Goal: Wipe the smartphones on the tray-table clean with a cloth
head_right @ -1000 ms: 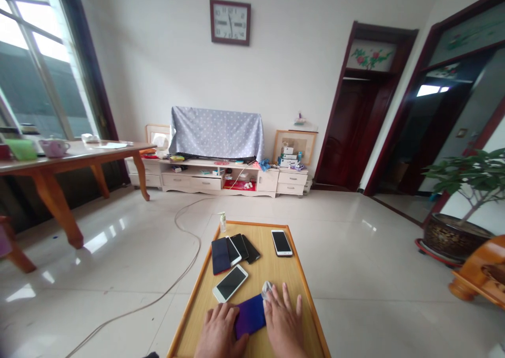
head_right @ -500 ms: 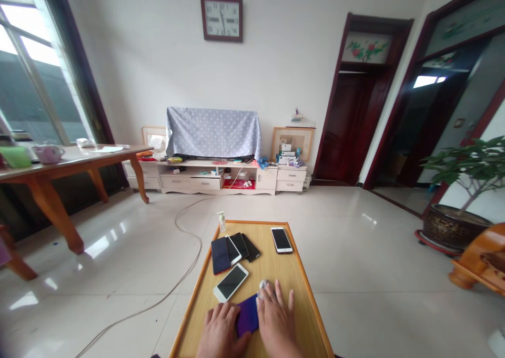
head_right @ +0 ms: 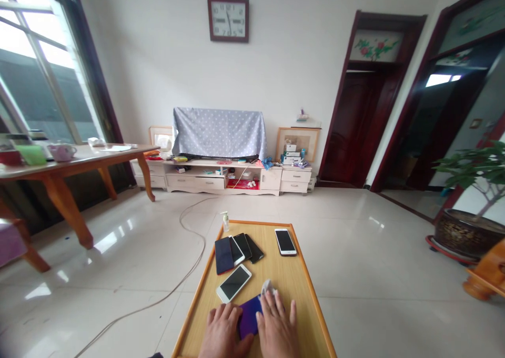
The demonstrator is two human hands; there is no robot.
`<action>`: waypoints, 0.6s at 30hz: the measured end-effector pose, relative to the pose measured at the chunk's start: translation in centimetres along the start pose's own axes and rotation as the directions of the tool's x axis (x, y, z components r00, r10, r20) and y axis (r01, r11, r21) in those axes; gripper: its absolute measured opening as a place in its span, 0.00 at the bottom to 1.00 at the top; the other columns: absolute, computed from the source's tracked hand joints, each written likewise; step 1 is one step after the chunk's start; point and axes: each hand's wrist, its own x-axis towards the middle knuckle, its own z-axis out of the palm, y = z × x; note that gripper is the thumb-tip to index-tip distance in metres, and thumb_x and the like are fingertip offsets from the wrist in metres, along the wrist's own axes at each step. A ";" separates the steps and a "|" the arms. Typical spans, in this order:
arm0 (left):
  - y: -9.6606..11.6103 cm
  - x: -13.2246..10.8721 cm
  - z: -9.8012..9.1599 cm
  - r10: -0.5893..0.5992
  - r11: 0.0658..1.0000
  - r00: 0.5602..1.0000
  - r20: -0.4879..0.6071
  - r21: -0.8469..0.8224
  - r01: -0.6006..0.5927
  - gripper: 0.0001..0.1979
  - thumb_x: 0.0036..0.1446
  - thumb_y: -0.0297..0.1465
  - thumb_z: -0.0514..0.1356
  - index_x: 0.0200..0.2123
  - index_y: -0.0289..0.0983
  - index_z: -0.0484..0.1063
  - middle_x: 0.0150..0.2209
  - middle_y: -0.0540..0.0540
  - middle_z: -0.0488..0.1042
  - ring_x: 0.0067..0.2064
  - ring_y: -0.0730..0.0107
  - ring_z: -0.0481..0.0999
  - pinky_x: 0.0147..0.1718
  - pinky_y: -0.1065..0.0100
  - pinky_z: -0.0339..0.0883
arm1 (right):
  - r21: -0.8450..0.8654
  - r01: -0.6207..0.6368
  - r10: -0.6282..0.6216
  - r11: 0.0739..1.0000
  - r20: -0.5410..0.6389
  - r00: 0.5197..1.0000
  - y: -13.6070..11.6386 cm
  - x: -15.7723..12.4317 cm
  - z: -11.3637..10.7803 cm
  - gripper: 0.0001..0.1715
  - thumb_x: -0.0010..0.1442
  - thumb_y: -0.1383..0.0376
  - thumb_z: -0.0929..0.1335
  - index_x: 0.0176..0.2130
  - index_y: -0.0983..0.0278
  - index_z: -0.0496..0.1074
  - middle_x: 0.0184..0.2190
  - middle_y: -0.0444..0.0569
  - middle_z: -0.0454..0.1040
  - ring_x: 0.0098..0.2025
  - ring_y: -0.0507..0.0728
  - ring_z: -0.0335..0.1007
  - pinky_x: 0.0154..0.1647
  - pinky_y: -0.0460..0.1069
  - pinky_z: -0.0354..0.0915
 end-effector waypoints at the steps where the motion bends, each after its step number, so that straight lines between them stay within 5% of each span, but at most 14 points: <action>1: 0.0 0.0 0.0 0.000 1.000 1.000 0.003 -0.003 0.000 0.19 0.54 0.47 0.59 0.45 0.45 0.73 0.48 0.44 0.73 0.53 0.51 0.67 0.54 0.54 0.53 | 0.026 0.061 -0.062 0.998 0.037 0.997 -0.2 -0.6 0.3 0.28 0.70 0.48 0.56 0.66 0.45 0.59 0.67 0.43 0.59 0.70 0.69 0.52 0.68 0.77 0.39; 3: 0.0 -0.1 -0.1 0.007 1.000 1.000 0.005 -0.017 -0.007 0.18 0.54 0.47 0.59 0.45 0.45 0.73 0.48 0.44 0.73 0.53 0.52 0.67 0.54 0.54 0.53 | 0.040 0.110 -0.113 0.993 0.062 0.992 -0.2 -1.2 0.3 0.27 0.70 0.48 0.57 0.65 0.41 0.59 0.66 0.40 0.60 0.69 0.69 0.53 0.67 0.77 0.39; 9: 0.3 -0.4 -0.7 0.016 1.000 1.000 0.003 -0.016 -0.016 0.22 0.52 0.47 0.60 0.48 0.45 0.72 0.49 0.44 0.72 0.54 0.49 0.66 0.55 0.53 0.52 | -0.049 -0.078 0.074 0.996 -0.078 0.994 1.3 -0.5 -1.1 0.29 0.71 0.48 0.54 0.66 0.47 0.60 0.66 0.43 0.61 0.72 0.71 0.44 0.66 0.80 0.32; 15: 1.0 -0.3 -0.7 0.011 0.999 1.000 0.023 0.033 -0.011 0.20 0.57 0.47 0.58 0.49 0.45 0.72 0.49 0.44 0.73 0.54 0.52 0.66 0.55 0.55 0.52 | 0.048 0.139 -0.142 0.989 0.073 0.987 -1.2 -3.1 -1.6 0.28 0.71 0.49 0.54 0.67 0.44 0.57 0.67 0.43 0.59 0.71 0.68 0.47 0.68 0.76 0.37; 18: 1.2 -0.1 -0.3 0.021 0.999 1.000 -0.011 0.049 -0.020 0.21 0.56 0.46 0.59 0.50 0.44 0.72 0.49 0.44 0.73 0.54 0.52 0.66 0.54 0.55 0.52 | 0.000 -0.038 0.038 0.999 0.041 0.998 -0.4 -2.9 -2.8 0.29 0.72 0.50 0.52 0.67 0.47 0.59 0.67 0.43 0.59 0.73 0.68 0.42 0.67 0.77 0.31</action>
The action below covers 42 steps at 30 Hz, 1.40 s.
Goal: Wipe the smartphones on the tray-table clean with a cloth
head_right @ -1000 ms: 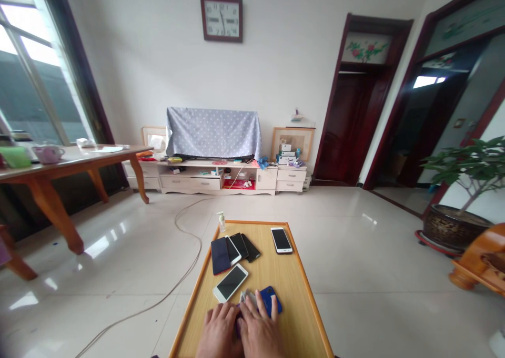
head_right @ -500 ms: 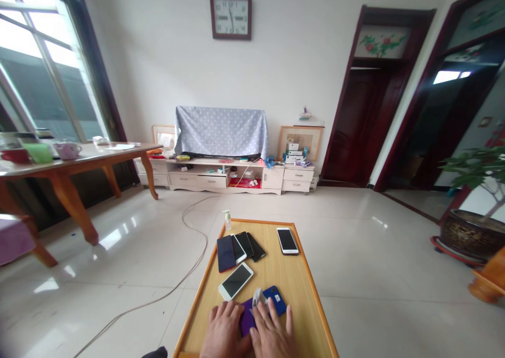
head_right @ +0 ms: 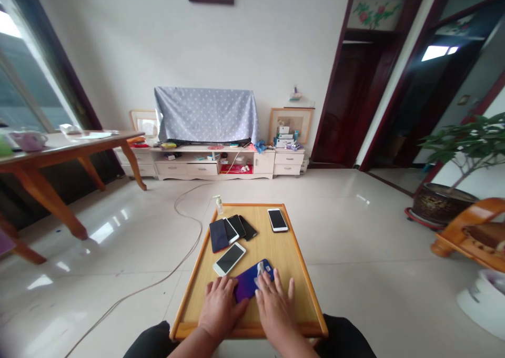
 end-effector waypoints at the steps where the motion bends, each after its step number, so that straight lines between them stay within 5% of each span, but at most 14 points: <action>1: 0.0 0.1 0.2 0.005 1.000 1.000 -0.007 0.006 -0.005 0.21 0.56 0.46 0.59 0.50 0.44 0.72 0.50 0.44 0.73 0.54 0.51 0.66 0.54 0.55 0.53 | -0.014 -0.071 0.071 0.997 -0.013 0.997 0.4 0.1 -0.3 0.29 0.72 0.50 0.52 0.67 0.49 0.60 0.67 0.44 0.59 0.73 0.69 0.40 0.67 0.78 0.30; 3: 0.1 0.2 0.5 0.019 1.000 1.000 -0.014 0.013 -0.019 0.21 0.57 0.45 0.59 0.51 0.43 0.72 0.50 0.43 0.73 0.54 0.51 0.66 0.54 0.55 0.53 | -0.023 -0.130 0.129 0.991 -0.016 0.991 0.6 0.0 -0.5 0.31 0.72 0.50 0.51 0.67 0.52 0.59 0.68 0.44 0.59 0.73 0.69 0.38 0.67 0.78 0.27; 9: -0.2 0.4 1.2 0.054 0.998 0.996 -0.066 0.011 -0.054 0.19 0.60 0.46 0.57 0.49 0.44 0.72 0.48 0.44 0.73 0.53 0.54 0.67 0.53 0.56 0.53 | 0.058 0.081 -0.085 0.995 0.085 0.993 -0.7 -2.0 0.0 0.29 0.73 0.51 0.51 0.69 0.48 0.54 0.69 0.41 0.55 0.73 0.65 0.38 0.70 0.73 0.27; 15: -0.3 0.6 1.5 0.063 0.998 0.995 -0.083 0.026 -0.061 0.19 0.58 0.46 0.59 0.49 0.44 0.72 0.48 0.45 0.73 0.52 0.54 0.68 0.52 0.56 0.54 | -0.047 -0.214 0.216 0.976 0.038 0.976 0.7 0.2 -1.9 0.32 0.73 0.50 0.49 0.67 0.55 0.60 0.68 0.45 0.58 0.74 0.67 0.34 0.68 0.75 0.25; 21: -0.5 0.6 1.8 0.072 0.997 0.993 -0.089 0.011 -0.072 0.20 0.57 0.46 0.60 0.49 0.44 0.72 0.48 0.45 0.74 0.52 0.54 0.68 0.52 0.56 0.54 | 0.060 0.077 -0.083 0.995 0.109 0.991 -0.8 -0.4 -0.9 0.29 0.73 0.51 0.50 0.68 0.47 0.57 0.69 0.37 0.56 0.74 0.61 0.36 0.71 0.69 0.24; 27: -0.5 0.6 1.7 0.059 0.998 0.994 -0.096 0.007 -0.059 0.20 0.56 0.45 0.60 0.49 0.44 0.72 0.47 0.45 0.74 0.52 0.53 0.68 0.52 0.56 0.55 | -0.014 -0.137 0.137 0.991 0.060 0.989 0.4 2.7 -1.6 0.29 0.73 0.53 0.51 0.66 0.53 0.62 0.68 0.45 0.58 0.74 0.67 0.35 0.68 0.75 0.25; 33: -0.7 0.5 1.5 0.075 0.997 0.994 -0.080 -0.022 -0.077 0.17 0.59 0.44 0.58 0.48 0.44 0.73 0.47 0.45 0.74 0.52 0.54 0.68 0.52 0.56 0.55 | 0.190 0.142 -0.180 0.971 0.205 0.962 -1.8 2.4 -1.0 0.28 0.71 0.58 0.55 0.68 0.46 0.56 0.68 0.42 0.58 0.73 0.63 0.40 0.69 0.72 0.25; 38: -0.8 0.4 1.4 0.058 0.998 0.994 -0.088 -0.021 -0.060 0.21 0.56 0.44 0.59 0.51 0.45 0.72 0.52 0.44 0.74 0.54 0.52 0.68 0.53 0.54 0.55 | 0.211 0.134 -0.201 0.968 0.336 0.920 1.0 4.1 -3.2 0.38 0.61 0.64 0.64 0.67 0.42 0.56 0.71 0.38 0.53 0.74 0.66 0.32 0.68 0.73 0.25; 42: -1.3 0.4 2.0 0.080 0.997 0.994 -0.071 -0.014 -0.081 0.26 0.57 0.41 0.57 0.60 0.47 0.67 0.64 0.45 0.66 0.61 0.51 0.64 0.58 0.52 0.54 | 0.173 0.087 -0.137 0.981 0.305 0.942 3.4 5.3 -4.4 0.36 0.58 0.59 0.67 0.65 0.44 0.61 0.70 0.42 0.56 0.73 0.65 0.41 0.69 0.70 0.31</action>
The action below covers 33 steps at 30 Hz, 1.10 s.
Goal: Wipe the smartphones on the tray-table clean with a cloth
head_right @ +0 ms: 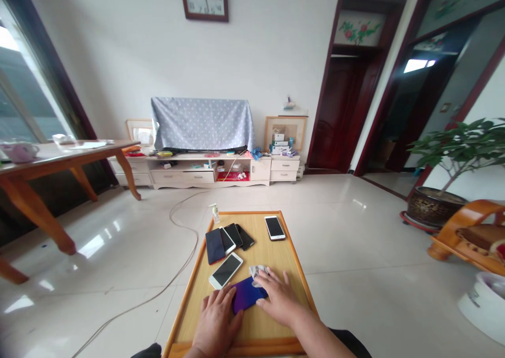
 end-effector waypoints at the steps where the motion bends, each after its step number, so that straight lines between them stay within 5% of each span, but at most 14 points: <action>1: -0.2 0.0 0.2 -0.003 1.000 1.000 0.009 0.004 0.003 0.29 0.57 0.40 0.57 0.62 0.47 0.64 0.66 0.45 0.63 0.62 0.50 0.63 0.59 0.51 0.53 | -0.016 -0.013 0.012 1.000 -0.039 0.999 0.3 0.0 -0.1 0.35 0.57 0.58 0.68 0.63 0.45 0.63 0.69 0.43 0.58 0.72 0.65 0.45 0.69 0.68 0.35; 5: -0.5 -0.1 0.6 -0.017 1.000 0.999 0.027 0.019 0.017 0.31 0.57 0.40 0.56 0.64 0.45 0.62 0.66 0.44 0.63 0.63 0.51 0.62 0.61 0.51 0.51 | -0.091 -0.113 0.089 0.989 -0.234 0.968 1.1 -0.6 0.2 0.26 0.56 0.54 0.70 0.54 0.52 0.72 0.60 0.47 0.70 0.60 0.64 0.63 0.61 0.58 0.55; 9: -0.1 -0.3 0.2 0.014 1.000 1.000 -0.001 0.026 -0.014 0.24 0.60 0.40 0.56 0.59 0.44 0.68 0.58 0.43 0.71 0.58 0.54 0.67 0.59 0.53 0.54 | -0.118 -0.287 0.227 0.951 -0.368 0.902 2.3 -1.4 0.8 0.18 0.61 0.55 0.67 0.49 0.57 0.74 0.51 0.53 0.74 0.52 0.64 0.68 0.53 0.55 0.60; 18: 0.9 -0.3 -0.1 0.085 0.996 0.995 0.044 -0.003 -0.085 0.36 0.54 0.53 0.60 0.62 0.45 0.65 0.61 0.41 0.69 0.60 0.47 0.65 0.61 0.47 0.51 | 0.057 -0.176 0.184 0.983 -0.325 0.928 -0.1 -3.2 4.1 0.12 0.65 0.67 0.61 0.36 0.59 0.73 0.43 0.47 0.74 0.39 0.53 0.71 0.39 0.46 0.60; 21: 1.0 0.0 0.1 0.106 0.994 0.992 0.062 0.006 -0.106 0.37 0.54 0.52 0.60 0.64 0.46 0.62 0.64 0.42 0.66 0.63 0.46 0.63 0.62 0.45 0.50 | 0.110 -0.092 0.124 0.990 -0.340 0.932 -0.7 -3.5 4.1 0.14 0.66 0.64 0.60 0.38 0.58 0.74 0.41 0.47 0.75 0.39 0.55 0.71 0.40 0.46 0.61; 26: 1.0 0.3 0.6 0.134 0.991 0.989 0.069 0.019 -0.136 0.35 0.55 0.49 0.61 0.65 0.48 0.61 0.66 0.44 0.63 0.65 0.47 0.60 0.63 0.45 0.48 | 0.120 -0.180 0.216 0.976 -0.498 0.840 1.5 -1.7 1.3 0.19 0.69 0.61 0.57 0.44 0.59 0.75 0.44 0.51 0.77 0.46 0.58 0.71 0.47 0.49 0.63; 30: 0.9 0.5 0.9 0.149 0.989 0.987 0.061 0.013 -0.151 0.37 0.56 0.49 0.60 0.67 0.48 0.59 0.67 0.45 0.62 0.66 0.47 0.58 0.64 0.45 0.47 | 0.076 -0.189 0.203 0.979 -0.473 0.857 3.3 0.5 -0.1 0.19 0.69 0.62 0.58 0.46 0.59 0.76 0.52 0.51 0.76 0.56 0.59 0.68 0.57 0.51 0.61; 33: 0.8 0.5 1.0 0.155 0.988 0.987 0.048 0.011 -0.155 0.38 0.56 0.49 0.60 0.68 0.46 0.57 0.68 0.44 0.60 0.66 0.47 0.58 0.64 0.45 0.47 | 0.071 -0.186 0.198 0.980 -0.448 0.872 3.2 1.4 1.4 0.19 0.69 0.62 0.59 0.51 0.60 0.75 0.58 0.53 0.73 0.63 0.59 0.63 0.62 0.53 0.58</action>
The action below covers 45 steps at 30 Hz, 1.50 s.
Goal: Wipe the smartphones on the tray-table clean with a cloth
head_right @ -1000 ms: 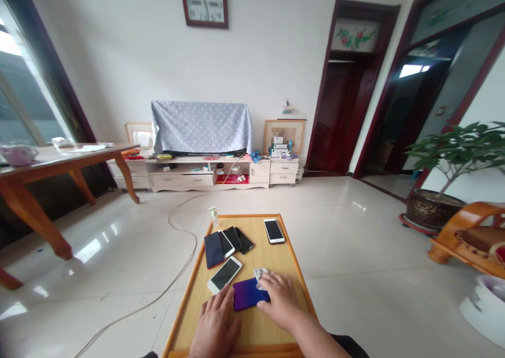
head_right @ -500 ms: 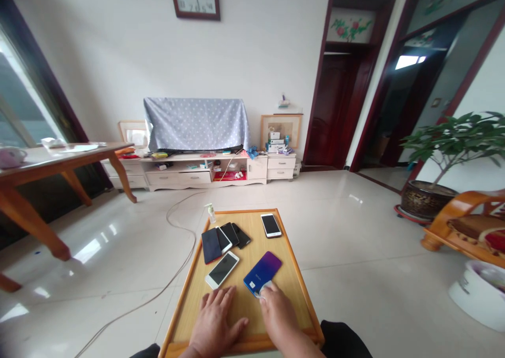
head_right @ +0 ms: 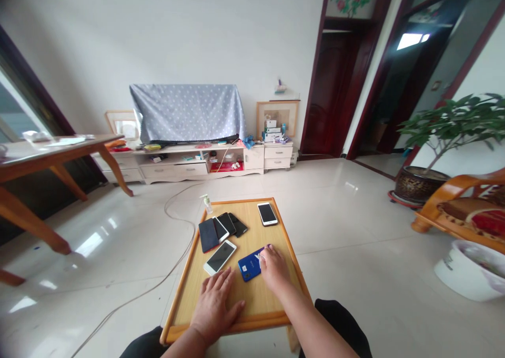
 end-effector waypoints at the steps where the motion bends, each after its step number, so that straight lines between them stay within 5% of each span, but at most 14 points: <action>1: 0.0 0.0 0.0 0.000 1.000 1.000 -0.004 0.000 0.000 0.38 0.56 0.50 0.60 0.68 0.46 0.57 0.69 0.44 0.59 0.66 0.47 0.58 0.64 0.45 0.47 | 0.003 0.001 -0.001 1.000 0.007 1.000 -0.2 -0.4 0.8 0.20 0.69 0.62 0.59 0.54 0.61 0.73 0.59 0.55 0.71 0.64 0.60 0.62 0.63 0.54 0.57; 6: 0.2 0.2 -0.3 -0.001 1.000 1.000 -0.003 -0.010 0.001 0.33 0.58 0.46 0.59 0.65 0.45 0.62 0.66 0.43 0.63 0.65 0.49 0.59 0.63 0.47 0.49 | 0.160 0.065 -0.068 0.985 0.007 0.998 -0.7 -2.3 3.1 0.22 0.69 0.60 0.58 0.55 0.61 0.72 0.59 0.53 0.72 0.63 0.59 0.64 0.65 0.55 0.57; 11: 0.8 0.4 -1.2 -0.044 0.999 0.999 0.010 -0.009 0.044 0.29 0.57 0.44 0.59 0.61 0.46 0.66 0.59 0.43 0.69 0.60 0.51 0.64 0.60 0.50 0.53 | 0.342 -0.134 0.208 0.930 -0.190 0.959 -0.6 -2.4 1.8 0.22 0.68 0.54 0.58 0.47 0.62 0.74 0.48 0.55 0.78 0.49 0.61 0.74 0.50 0.52 0.68; 14: 0.9 0.4 -1.4 -0.046 0.999 0.999 0.011 -0.007 0.046 0.28 0.57 0.44 0.59 0.61 0.46 0.66 0.56 0.43 0.71 0.57 0.52 0.66 0.57 0.52 0.55 | 0.391 -0.122 0.187 0.912 -0.133 0.973 -2.0 -3.4 2.0 0.18 0.67 0.56 0.61 0.48 0.61 0.72 0.43 0.52 0.78 0.44 0.59 0.75 0.45 0.50 0.69; 20: 0.7 0.2 -1.1 -0.050 0.999 0.999 -0.014 0.000 0.050 0.26 0.59 0.43 0.58 0.60 0.43 0.67 0.55 0.42 0.72 0.56 0.51 0.66 0.56 0.53 0.55 | 0.264 0.144 -0.163 0.954 0.051 0.985 -5.1 -6.3 4.0 0.11 0.66 0.64 0.62 0.40 0.59 0.74 0.40 0.48 0.74 0.40 0.55 0.72 0.44 0.47 0.65; 28: 0.6 0.2 -1.4 -0.044 0.999 0.999 -0.013 -0.009 0.044 0.25 0.58 0.44 0.59 0.58 0.44 0.69 0.55 0.44 0.73 0.57 0.52 0.66 0.56 0.53 0.55 | -0.068 -0.201 0.199 0.977 -0.034 0.979 -2.0 -2.6 1.2 0.11 0.69 0.60 0.62 0.40 0.60 0.71 0.39 0.48 0.73 0.38 0.55 0.71 0.35 0.47 0.58; 34: 0.4 0.1 -1.4 -0.051 0.998 0.999 -0.017 -0.026 0.051 0.25 0.58 0.43 0.59 0.58 0.45 0.70 0.55 0.43 0.73 0.57 0.51 0.66 0.57 0.52 0.54 | -0.074 0.061 -0.053 0.995 0.109 0.993 -5.5 -4.4 2.9 0.09 0.69 0.60 0.62 0.38 0.58 0.70 0.37 0.46 0.74 0.37 0.54 0.71 0.35 0.47 0.56; 40: 0.1 0.0 -1.4 -0.044 0.999 0.999 -0.019 -0.021 0.044 0.26 0.57 0.44 0.59 0.58 0.45 0.69 0.56 0.44 0.73 0.57 0.51 0.66 0.56 0.52 0.55 | -0.171 -0.164 0.173 0.971 0.038 0.984 -4.0 -1.3 1.3 0.14 0.71 0.60 0.59 0.41 0.61 0.70 0.39 0.51 0.75 0.38 0.57 0.72 0.33 0.49 0.55; 45: -0.1 0.0 -1.4 -0.035 0.999 0.999 -0.030 -0.030 0.034 0.25 0.58 0.44 0.60 0.57 0.46 0.70 0.54 0.45 0.74 0.56 0.52 0.67 0.56 0.53 0.56 | -0.137 -0.028 0.046 0.990 0.124 0.991 -6.4 -2.0 2.8 0.09 0.68 0.59 0.63 0.38 0.59 0.71 0.38 0.47 0.76 0.38 0.55 0.72 0.35 0.48 0.56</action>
